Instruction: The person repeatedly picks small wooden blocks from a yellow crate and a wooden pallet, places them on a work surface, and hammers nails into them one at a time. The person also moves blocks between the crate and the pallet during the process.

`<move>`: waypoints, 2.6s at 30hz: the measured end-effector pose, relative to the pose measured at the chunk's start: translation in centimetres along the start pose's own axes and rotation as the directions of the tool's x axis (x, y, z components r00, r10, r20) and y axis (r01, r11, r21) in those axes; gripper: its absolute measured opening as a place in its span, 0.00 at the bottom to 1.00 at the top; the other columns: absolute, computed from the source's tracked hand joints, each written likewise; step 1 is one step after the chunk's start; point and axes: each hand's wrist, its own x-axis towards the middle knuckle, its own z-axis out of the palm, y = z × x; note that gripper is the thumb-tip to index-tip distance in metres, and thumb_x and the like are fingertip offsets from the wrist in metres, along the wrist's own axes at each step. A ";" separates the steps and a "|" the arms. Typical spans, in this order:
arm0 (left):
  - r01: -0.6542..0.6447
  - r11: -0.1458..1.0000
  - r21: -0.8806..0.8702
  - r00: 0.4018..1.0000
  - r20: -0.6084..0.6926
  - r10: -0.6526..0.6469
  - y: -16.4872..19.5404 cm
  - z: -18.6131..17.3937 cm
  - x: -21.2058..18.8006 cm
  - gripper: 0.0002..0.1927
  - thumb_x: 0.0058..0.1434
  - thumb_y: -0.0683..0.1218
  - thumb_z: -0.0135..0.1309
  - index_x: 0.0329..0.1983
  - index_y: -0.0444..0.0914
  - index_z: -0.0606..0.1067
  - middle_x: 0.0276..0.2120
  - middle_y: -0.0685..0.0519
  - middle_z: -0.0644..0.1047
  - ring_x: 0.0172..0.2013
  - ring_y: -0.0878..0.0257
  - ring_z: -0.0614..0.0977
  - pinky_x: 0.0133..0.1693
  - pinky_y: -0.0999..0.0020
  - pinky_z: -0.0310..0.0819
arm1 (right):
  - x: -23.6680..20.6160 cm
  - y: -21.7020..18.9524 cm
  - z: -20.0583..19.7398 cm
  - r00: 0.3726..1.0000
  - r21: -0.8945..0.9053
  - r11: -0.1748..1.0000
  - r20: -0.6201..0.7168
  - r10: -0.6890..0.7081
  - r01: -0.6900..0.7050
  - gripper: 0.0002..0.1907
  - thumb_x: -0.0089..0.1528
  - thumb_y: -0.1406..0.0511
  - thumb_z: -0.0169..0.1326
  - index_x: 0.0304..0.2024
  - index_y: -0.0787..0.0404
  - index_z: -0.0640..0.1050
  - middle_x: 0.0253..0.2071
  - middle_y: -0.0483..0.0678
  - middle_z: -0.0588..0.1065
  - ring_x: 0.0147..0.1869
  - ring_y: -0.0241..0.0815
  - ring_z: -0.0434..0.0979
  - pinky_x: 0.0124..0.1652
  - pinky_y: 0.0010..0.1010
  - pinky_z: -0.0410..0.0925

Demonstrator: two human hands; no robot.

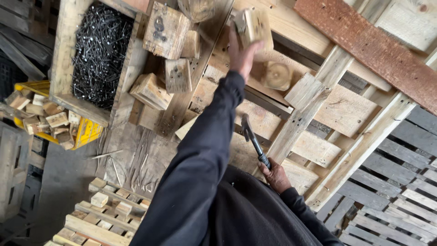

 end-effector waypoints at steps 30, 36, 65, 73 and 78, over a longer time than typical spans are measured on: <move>-0.420 0.323 0.848 0.885 0.304 0.352 -2.0 -29.1 -25.4 0.53 0.44 0.40 0.73 0.72 0.36 0.59 0.63 0.42 0.71 0.63 0.45 0.70 0.66 0.50 0.61 | -4.0 -24.3 13.5 0.483 -0.558 0.404 -0.006 -0.875 0.725 0.09 0.64 0.72 0.61 0.46 0.66 0.76 0.43 0.58 0.73 0.41 0.61 0.75 0.38 0.47 0.69; -0.487 0.362 0.795 0.841 0.315 0.439 -3.5 -29.2 -24.1 0.56 0.43 0.46 0.76 0.72 0.36 0.56 0.66 0.39 0.66 0.66 0.44 0.67 0.66 0.47 0.60 | -7.1 -16.1 13.0 0.534 -0.326 0.425 0.451 -0.715 0.844 0.06 0.63 0.72 0.56 0.42 0.65 0.78 0.35 0.52 0.76 0.35 0.46 0.80 0.34 0.35 0.75; 0.012 0.959 -0.285 0.999 -0.035 -0.023 -6.3 -34.0 -27.7 0.45 0.53 0.54 0.64 0.72 0.42 0.58 0.58 0.49 0.73 0.51 0.63 0.79 0.45 0.69 0.78 | 6.7 -9.3 0.0 0.927 -0.667 0.736 -0.194 -0.320 0.115 0.32 0.61 0.55 0.63 0.60 0.61 0.66 0.54 0.59 0.69 0.51 0.58 0.77 0.50 0.51 0.70; -0.049 0.986 -0.156 0.999 0.011 0.052 -6.5 -31.7 -25.0 0.50 0.59 0.62 0.65 0.80 0.39 0.61 0.54 0.41 0.73 0.45 0.56 0.74 0.38 0.69 0.71 | -0.1 -11.3 2.0 0.913 -0.309 0.929 -0.282 -0.293 0.203 0.24 0.63 0.59 0.55 0.58 0.66 0.74 0.31 0.47 0.74 0.33 0.42 0.76 0.34 0.38 0.70; -0.259 0.944 -0.204 0.930 0.210 0.300 -5.9 -31.9 -25.3 0.67 0.39 0.57 0.79 0.74 0.45 0.47 0.64 0.44 0.64 0.60 0.53 0.73 0.54 0.49 0.79 | -11.8 -12.9 8.7 0.910 0.075 0.918 -0.184 -0.371 0.390 0.24 0.67 0.55 0.56 0.54 0.68 0.69 0.28 0.43 0.70 0.24 0.33 0.69 0.23 0.26 0.66</move>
